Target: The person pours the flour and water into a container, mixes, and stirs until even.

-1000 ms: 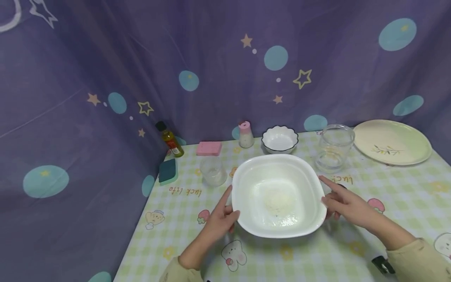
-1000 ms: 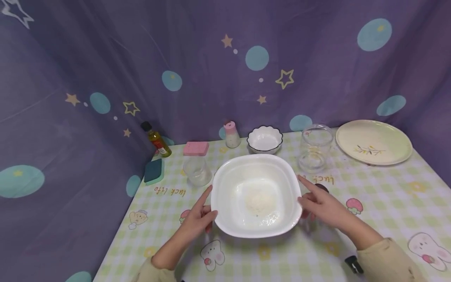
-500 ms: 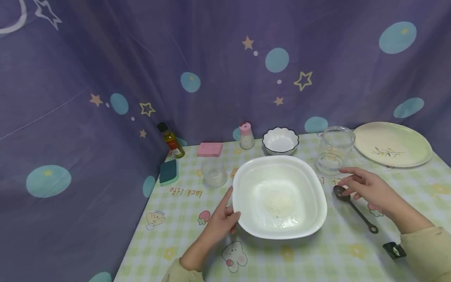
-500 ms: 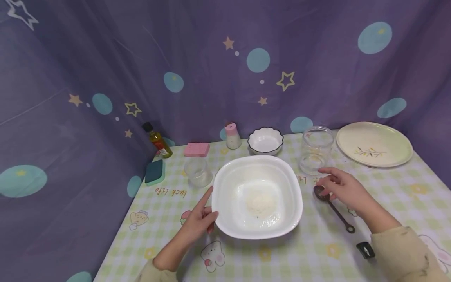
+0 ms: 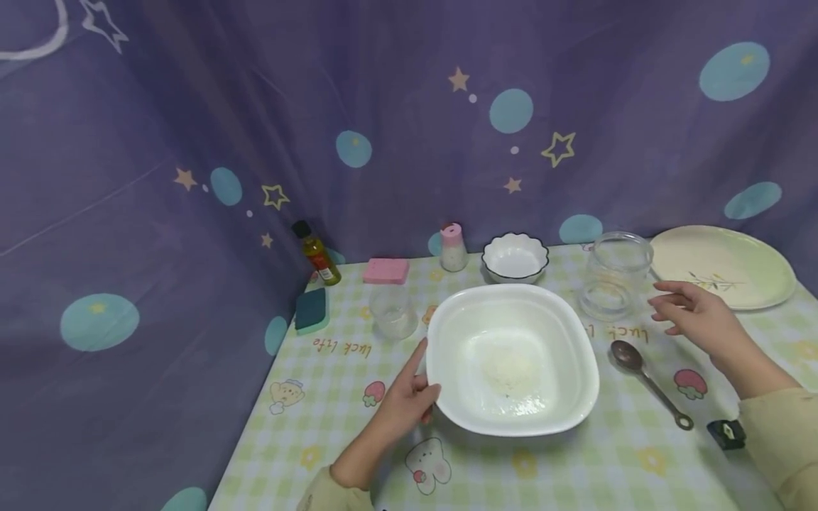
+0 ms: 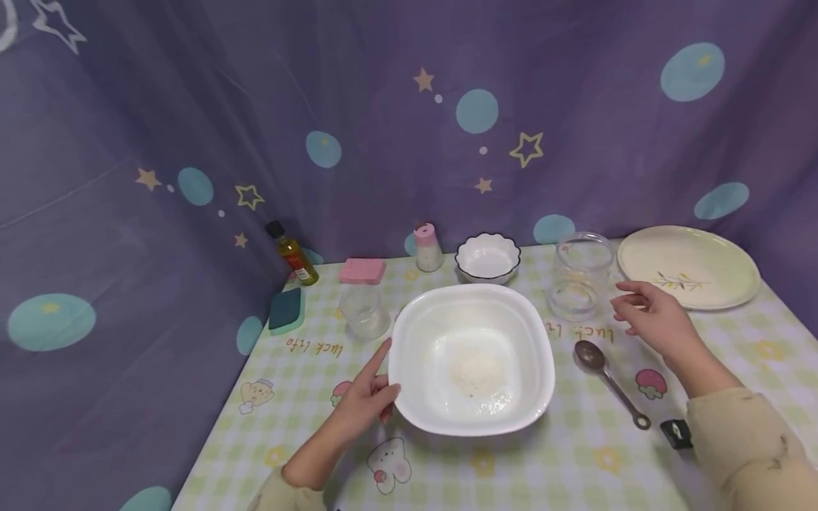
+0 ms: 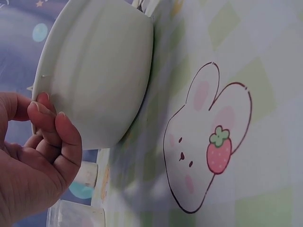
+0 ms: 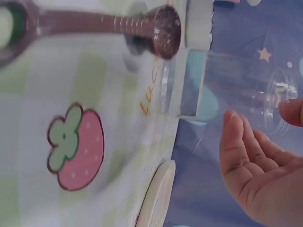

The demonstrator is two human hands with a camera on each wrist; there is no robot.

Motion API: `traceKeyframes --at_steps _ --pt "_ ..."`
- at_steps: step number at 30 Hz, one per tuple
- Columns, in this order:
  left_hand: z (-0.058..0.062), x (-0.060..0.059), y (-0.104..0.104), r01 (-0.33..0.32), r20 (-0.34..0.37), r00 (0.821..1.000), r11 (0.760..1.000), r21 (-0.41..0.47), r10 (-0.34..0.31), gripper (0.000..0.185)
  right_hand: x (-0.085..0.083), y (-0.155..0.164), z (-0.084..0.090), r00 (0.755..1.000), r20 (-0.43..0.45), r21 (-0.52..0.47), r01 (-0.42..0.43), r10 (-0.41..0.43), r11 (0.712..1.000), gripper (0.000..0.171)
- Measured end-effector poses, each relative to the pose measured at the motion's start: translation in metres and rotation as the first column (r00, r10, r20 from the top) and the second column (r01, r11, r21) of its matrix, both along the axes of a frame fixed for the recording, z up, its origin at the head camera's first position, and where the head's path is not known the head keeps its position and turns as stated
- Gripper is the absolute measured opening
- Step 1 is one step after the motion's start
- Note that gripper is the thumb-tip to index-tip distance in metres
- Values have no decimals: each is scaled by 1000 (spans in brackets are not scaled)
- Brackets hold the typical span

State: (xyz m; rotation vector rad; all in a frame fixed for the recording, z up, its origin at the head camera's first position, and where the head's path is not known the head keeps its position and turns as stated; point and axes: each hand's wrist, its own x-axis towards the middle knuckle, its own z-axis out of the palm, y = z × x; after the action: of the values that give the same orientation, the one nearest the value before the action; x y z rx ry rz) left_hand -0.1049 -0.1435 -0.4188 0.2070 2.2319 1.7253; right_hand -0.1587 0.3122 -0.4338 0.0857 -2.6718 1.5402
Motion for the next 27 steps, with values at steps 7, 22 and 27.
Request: traceKeyframes --at_steps 7,22,27 --pt "-4 -1 -2 8 5 1000 1000 12 -8 77 -16 3 2 997 80 52 8 -12 999 87" --pt "-15 -3 -6 14 -1 1000 999 30 -14 78 -41 -4 -8 981 182 -35 -65 70 997 110" --pt "-15 -3 -6 16 -9 1000 999 28 -16 78 -47 -9 -13 981 183 -20 -61 64 998 114"
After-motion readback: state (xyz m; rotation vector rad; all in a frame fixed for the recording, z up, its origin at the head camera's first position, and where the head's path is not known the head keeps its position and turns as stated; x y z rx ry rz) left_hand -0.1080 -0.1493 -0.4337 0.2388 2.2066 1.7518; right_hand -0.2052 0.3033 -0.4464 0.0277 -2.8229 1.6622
